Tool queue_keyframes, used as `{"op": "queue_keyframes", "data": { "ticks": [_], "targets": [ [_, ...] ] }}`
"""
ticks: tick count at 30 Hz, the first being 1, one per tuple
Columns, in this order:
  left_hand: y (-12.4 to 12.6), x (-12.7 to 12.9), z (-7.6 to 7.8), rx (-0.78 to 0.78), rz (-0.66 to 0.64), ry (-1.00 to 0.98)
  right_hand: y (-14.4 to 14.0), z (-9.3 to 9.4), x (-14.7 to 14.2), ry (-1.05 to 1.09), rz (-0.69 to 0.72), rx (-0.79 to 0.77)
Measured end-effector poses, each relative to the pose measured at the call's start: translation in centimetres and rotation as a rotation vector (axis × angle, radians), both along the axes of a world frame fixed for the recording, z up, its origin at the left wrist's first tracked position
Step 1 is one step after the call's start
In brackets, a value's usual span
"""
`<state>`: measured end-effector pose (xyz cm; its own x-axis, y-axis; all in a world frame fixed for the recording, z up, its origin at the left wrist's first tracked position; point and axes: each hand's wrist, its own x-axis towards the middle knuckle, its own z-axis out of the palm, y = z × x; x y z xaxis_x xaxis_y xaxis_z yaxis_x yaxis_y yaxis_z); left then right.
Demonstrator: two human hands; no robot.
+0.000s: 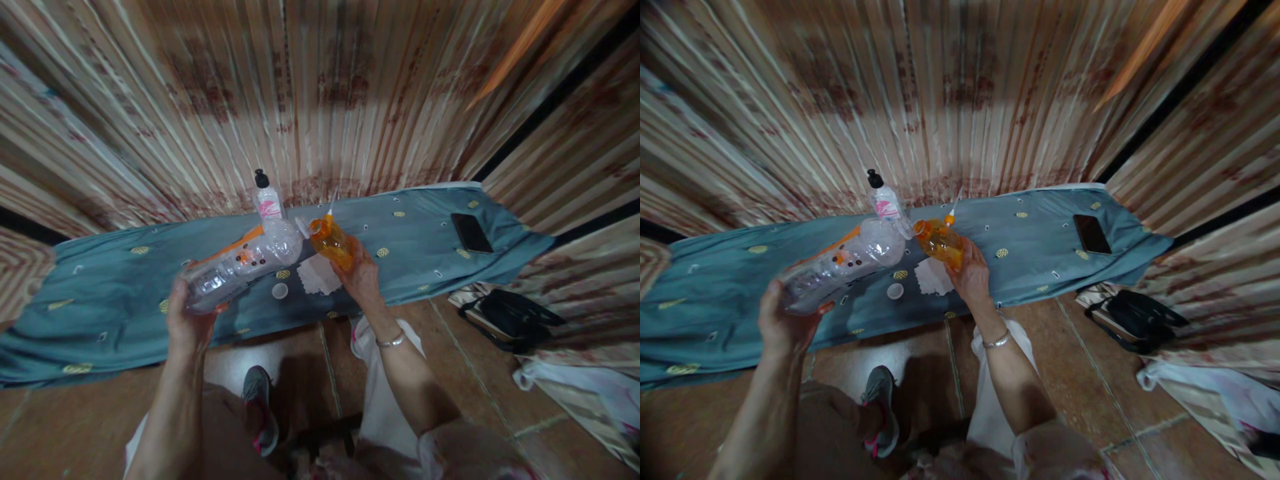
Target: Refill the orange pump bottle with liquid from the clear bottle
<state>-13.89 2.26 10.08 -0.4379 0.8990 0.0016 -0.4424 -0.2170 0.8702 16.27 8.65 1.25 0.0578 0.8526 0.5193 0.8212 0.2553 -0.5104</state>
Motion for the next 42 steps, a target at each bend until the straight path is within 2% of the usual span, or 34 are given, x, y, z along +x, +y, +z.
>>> {"op": "queue_keyframes", "data": {
  "ticks": [19,38,42],
  "targets": [
    [-0.4,0.3,1.0,-0.082,0.045,-0.016,0.1,-0.2,0.0,-0.001,-0.013,0.034],
    [-0.4,0.6,1.1,0.007,0.025,-0.007,0.1,-0.2,0.0,-0.013,-0.005,0.028],
    [-0.4,0.7,1.2,0.013,0.059,-0.018,0.1,0.1,0.0,-0.015,-0.005,0.016]
  ]
}}
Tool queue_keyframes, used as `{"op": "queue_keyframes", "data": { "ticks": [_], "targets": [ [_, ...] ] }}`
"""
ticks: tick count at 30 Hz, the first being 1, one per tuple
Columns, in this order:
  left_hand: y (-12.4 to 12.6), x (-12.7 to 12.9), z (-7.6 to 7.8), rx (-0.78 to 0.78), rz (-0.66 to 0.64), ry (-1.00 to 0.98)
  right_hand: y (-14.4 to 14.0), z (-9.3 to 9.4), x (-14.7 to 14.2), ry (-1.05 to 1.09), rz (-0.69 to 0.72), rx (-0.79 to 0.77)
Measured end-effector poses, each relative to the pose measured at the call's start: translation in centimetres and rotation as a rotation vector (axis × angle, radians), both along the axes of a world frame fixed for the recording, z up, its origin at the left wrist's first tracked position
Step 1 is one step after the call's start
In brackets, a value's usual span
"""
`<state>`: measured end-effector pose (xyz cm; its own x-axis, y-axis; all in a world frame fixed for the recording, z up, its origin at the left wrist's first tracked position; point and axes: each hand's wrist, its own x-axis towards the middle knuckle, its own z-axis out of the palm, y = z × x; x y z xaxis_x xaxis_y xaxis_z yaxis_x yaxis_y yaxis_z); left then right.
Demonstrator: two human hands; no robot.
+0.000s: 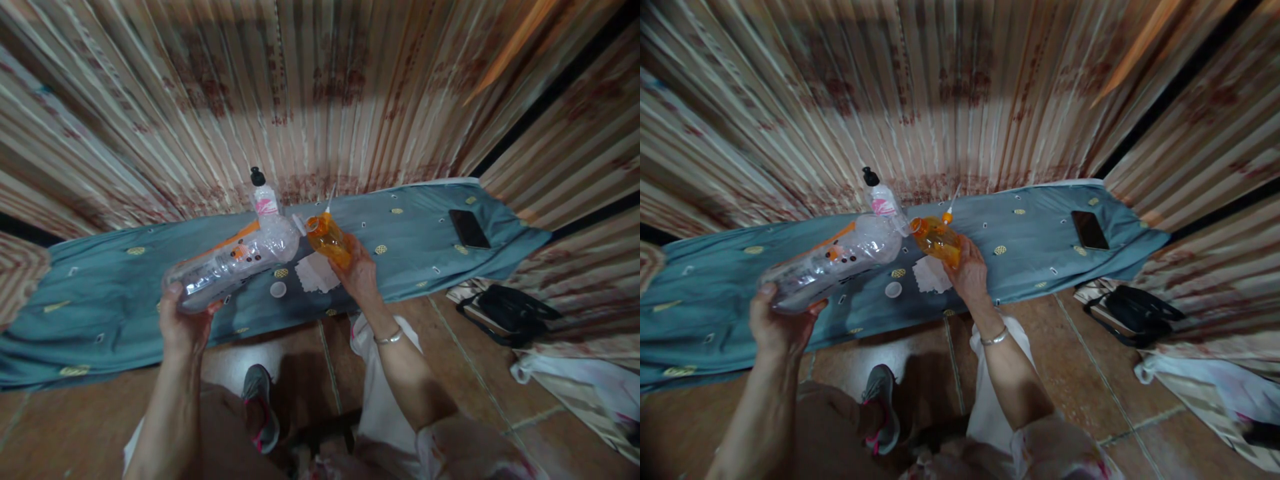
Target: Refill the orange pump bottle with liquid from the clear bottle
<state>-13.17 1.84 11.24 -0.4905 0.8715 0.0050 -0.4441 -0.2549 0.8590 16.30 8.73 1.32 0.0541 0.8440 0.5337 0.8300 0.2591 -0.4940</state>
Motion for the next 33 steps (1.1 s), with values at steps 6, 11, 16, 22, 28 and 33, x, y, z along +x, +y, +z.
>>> {"op": "queue_keyframes", "data": {
  "ticks": [6,11,16,22,28,33],
  "targets": [
    [0.08,0.0,-0.01,0.004,0.002,0.01,-0.08,0.18,-0.15,-0.02,-0.011,-0.031],
    [0.13,-0.14,-0.08,0.037,-0.028,0.041,-0.04,0.0,-0.26,-0.027,-0.017,-0.01],
    [0.14,-0.53,-0.3,0.059,-0.044,0.036,0.01,0.13,-0.23,-0.028,-0.008,-0.001],
    [0.17,-0.46,-0.22,0.067,-0.031,0.032,-0.04,0.26,-0.33,-0.037,-0.015,-0.006],
    [0.22,-0.39,-0.17,0.057,-0.011,0.039,-0.18,0.56,-0.29,-0.061,-0.012,-0.003],
    [0.22,-0.46,-0.09,0.038,0.008,0.052,-0.22,0.65,-0.3,-0.074,-0.019,0.003]
  ]
}}
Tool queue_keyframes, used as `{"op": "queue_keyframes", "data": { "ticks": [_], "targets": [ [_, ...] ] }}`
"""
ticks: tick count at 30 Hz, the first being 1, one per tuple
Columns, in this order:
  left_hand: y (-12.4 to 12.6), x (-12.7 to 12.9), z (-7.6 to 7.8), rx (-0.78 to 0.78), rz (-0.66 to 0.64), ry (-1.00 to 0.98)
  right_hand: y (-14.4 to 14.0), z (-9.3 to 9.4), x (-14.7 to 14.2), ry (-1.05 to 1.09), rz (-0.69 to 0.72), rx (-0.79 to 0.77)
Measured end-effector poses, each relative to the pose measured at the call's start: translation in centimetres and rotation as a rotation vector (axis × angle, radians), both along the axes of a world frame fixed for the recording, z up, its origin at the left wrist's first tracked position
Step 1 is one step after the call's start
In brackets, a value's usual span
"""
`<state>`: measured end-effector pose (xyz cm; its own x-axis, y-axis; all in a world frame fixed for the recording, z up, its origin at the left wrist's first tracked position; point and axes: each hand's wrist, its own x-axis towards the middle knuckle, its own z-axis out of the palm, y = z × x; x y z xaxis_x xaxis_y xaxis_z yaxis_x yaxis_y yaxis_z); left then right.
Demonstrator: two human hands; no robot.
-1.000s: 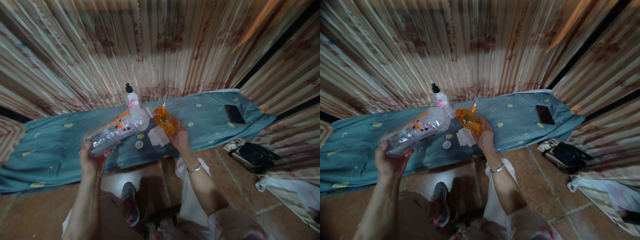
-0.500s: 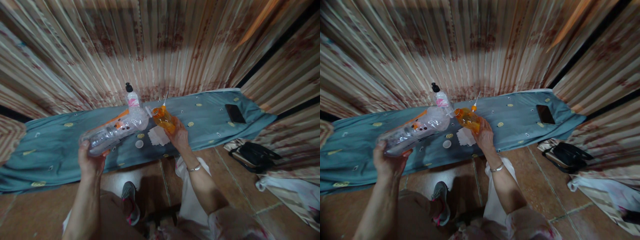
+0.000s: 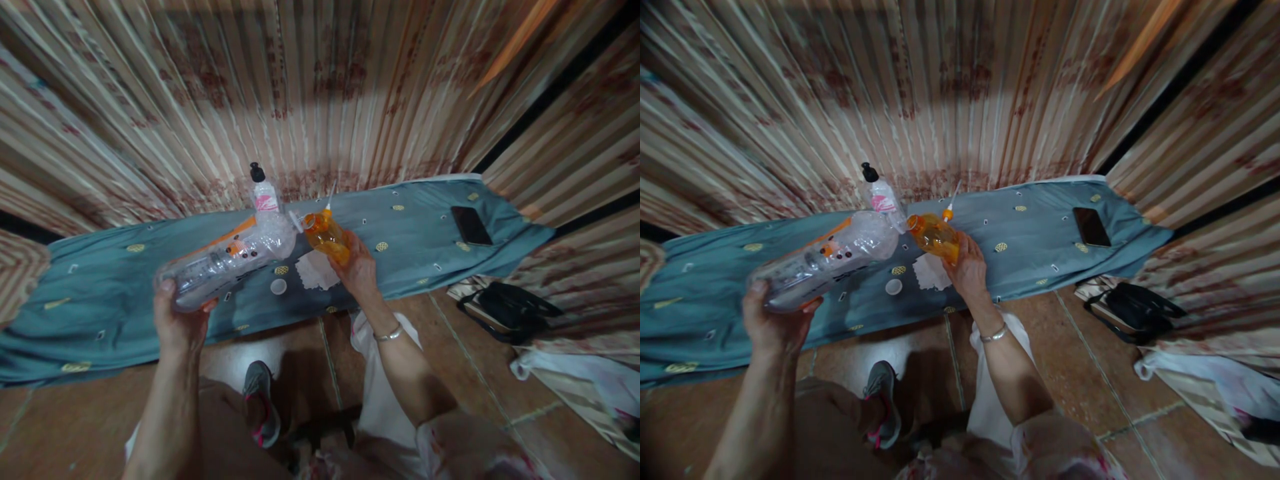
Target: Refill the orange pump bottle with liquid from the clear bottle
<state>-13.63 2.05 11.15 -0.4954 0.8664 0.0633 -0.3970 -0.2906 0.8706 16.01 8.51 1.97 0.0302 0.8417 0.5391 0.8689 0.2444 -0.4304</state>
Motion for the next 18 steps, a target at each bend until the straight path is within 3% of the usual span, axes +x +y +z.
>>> {"op": "queue_keyframes", "data": {
  "ticks": [18],
  "targets": [
    [-0.05,0.03,0.22,0.026,0.004,0.012,-0.02,0.21,-0.23,0.004,-0.003,-0.026]
  ]
}}
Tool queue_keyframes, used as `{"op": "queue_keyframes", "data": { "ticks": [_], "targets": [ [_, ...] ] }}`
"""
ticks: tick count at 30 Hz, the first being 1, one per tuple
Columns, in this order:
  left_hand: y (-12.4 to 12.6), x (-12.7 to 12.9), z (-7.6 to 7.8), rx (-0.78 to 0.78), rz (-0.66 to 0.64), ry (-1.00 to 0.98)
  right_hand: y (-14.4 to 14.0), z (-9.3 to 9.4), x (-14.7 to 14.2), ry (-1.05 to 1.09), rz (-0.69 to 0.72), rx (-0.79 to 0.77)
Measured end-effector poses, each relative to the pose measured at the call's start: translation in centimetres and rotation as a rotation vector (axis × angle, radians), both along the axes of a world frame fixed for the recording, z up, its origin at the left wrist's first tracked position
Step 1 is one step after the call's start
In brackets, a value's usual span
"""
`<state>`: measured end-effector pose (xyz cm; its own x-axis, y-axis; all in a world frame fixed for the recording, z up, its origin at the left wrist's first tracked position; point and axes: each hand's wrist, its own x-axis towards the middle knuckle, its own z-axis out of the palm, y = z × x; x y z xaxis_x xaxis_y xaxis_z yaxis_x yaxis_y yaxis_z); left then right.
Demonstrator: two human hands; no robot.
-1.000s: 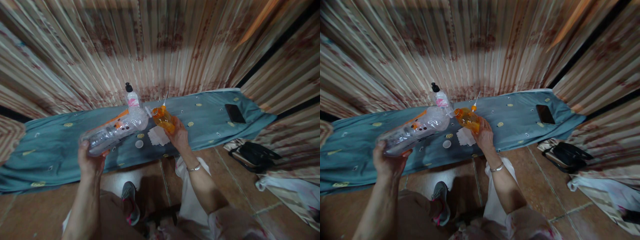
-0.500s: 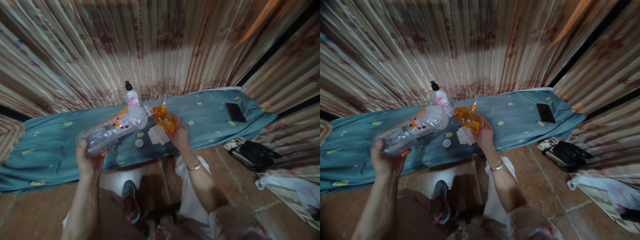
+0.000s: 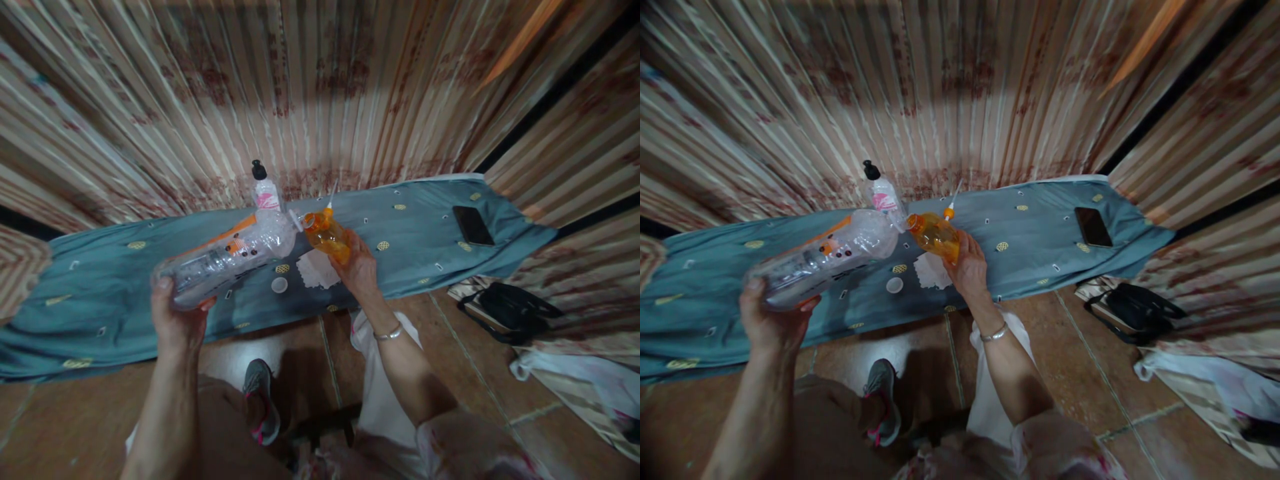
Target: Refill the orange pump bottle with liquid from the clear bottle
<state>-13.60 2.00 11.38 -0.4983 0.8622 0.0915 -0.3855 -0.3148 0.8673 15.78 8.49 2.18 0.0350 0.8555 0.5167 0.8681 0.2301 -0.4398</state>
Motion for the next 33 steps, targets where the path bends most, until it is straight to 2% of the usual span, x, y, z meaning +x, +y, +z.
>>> {"op": "queue_keyframes", "data": {
  "ticks": [13,23,33],
  "targets": [
    [0.03,-0.12,0.02,0.013,0.008,0.006,-0.01,-0.17,-0.08,0.019,0.013,0.012],
    [-0.06,0.26,0.64,0.012,0.02,0.026,-0.13,0.18,-0.18,0.01,0.013,0.015],
    [-0.09,0.06,0.45,0.017,0.012,0.01,-0.09,0.03,-0.17,0.007,0.013,0.011]
  ]
}}
